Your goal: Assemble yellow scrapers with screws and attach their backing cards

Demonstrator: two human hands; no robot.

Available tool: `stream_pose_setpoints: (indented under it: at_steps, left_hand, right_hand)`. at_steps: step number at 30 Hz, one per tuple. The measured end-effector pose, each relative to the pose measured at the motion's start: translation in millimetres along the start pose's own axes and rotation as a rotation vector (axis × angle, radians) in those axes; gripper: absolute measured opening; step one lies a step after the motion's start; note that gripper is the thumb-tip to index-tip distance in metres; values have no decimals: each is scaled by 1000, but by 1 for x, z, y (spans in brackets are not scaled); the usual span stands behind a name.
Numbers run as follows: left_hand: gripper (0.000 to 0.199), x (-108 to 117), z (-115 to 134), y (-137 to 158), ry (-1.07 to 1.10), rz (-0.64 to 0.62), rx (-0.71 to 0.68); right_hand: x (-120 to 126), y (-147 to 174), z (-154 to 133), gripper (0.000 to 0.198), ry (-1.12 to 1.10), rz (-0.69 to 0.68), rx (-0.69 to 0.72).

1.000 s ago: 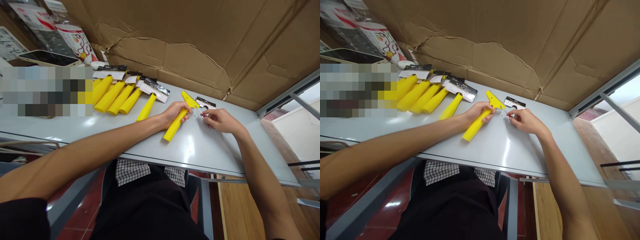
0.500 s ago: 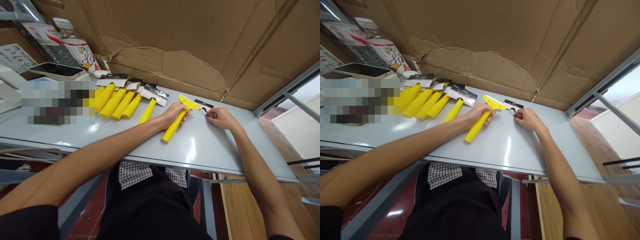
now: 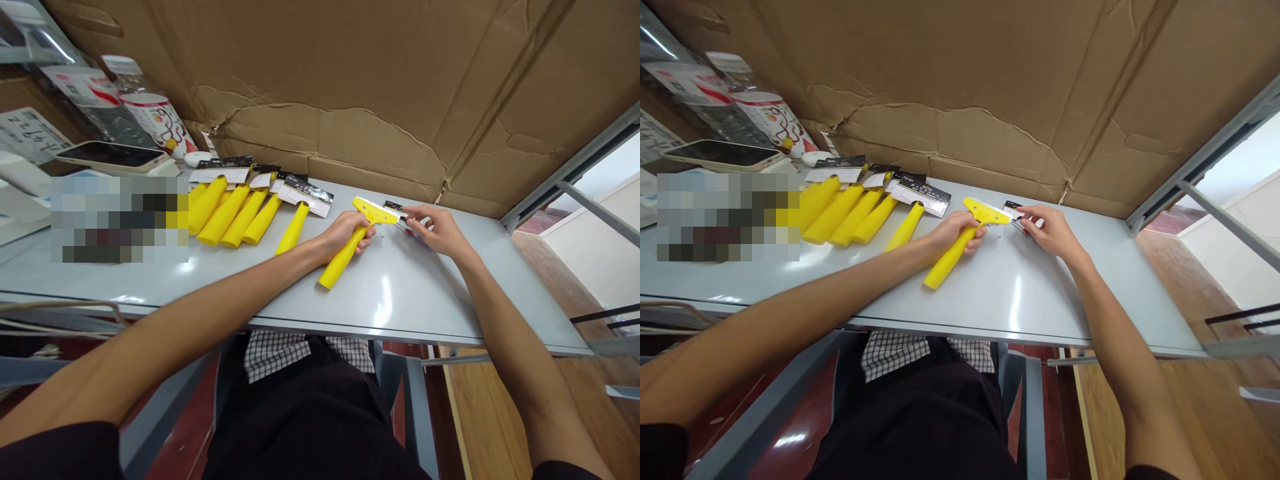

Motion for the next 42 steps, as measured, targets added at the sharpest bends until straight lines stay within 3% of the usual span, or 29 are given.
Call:
stream_pose_setpoints:
  at_steps: [6, 14, 21, 27, 30, 42]
  left_hand:
    - [17, -6, -4, 3, -30, -32, 47]
    - [12, -4, -9, 2, 31, -50, 104]
    - [12, -4, -11, 0, 47, -113, 121]
    - [10, -2, -10, -3, 4, -134, 76]
    - [11, -3, -10, -3, -25, -139, 61]
    - [9, -10, -6, 4, -92, -57, 6]
  right_hand:
    - [-12, 0, -1, 39, -410, 69, -131]
    - [-28, 1, -2, 54, -520, 194, -147]
    - [-31, 1, -4, 62, -540, 183, -154]
    - [-29, 3, -5, 48, -638, 83, -161]
    - [-31, 2, -2, 38, -714, 105, -178]
    - [-30, 2, -4, 39, -714, 50, -205]
Point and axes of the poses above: each hand's wrist, its own y-axis away from the middle knuckle, its own x-axis out of the back of the hand, z = x × y, the point moved 6 cm from there along -y, towards the middle knuckle, and after that the axes turned 13 degrees about x, right-handed, at the moved point
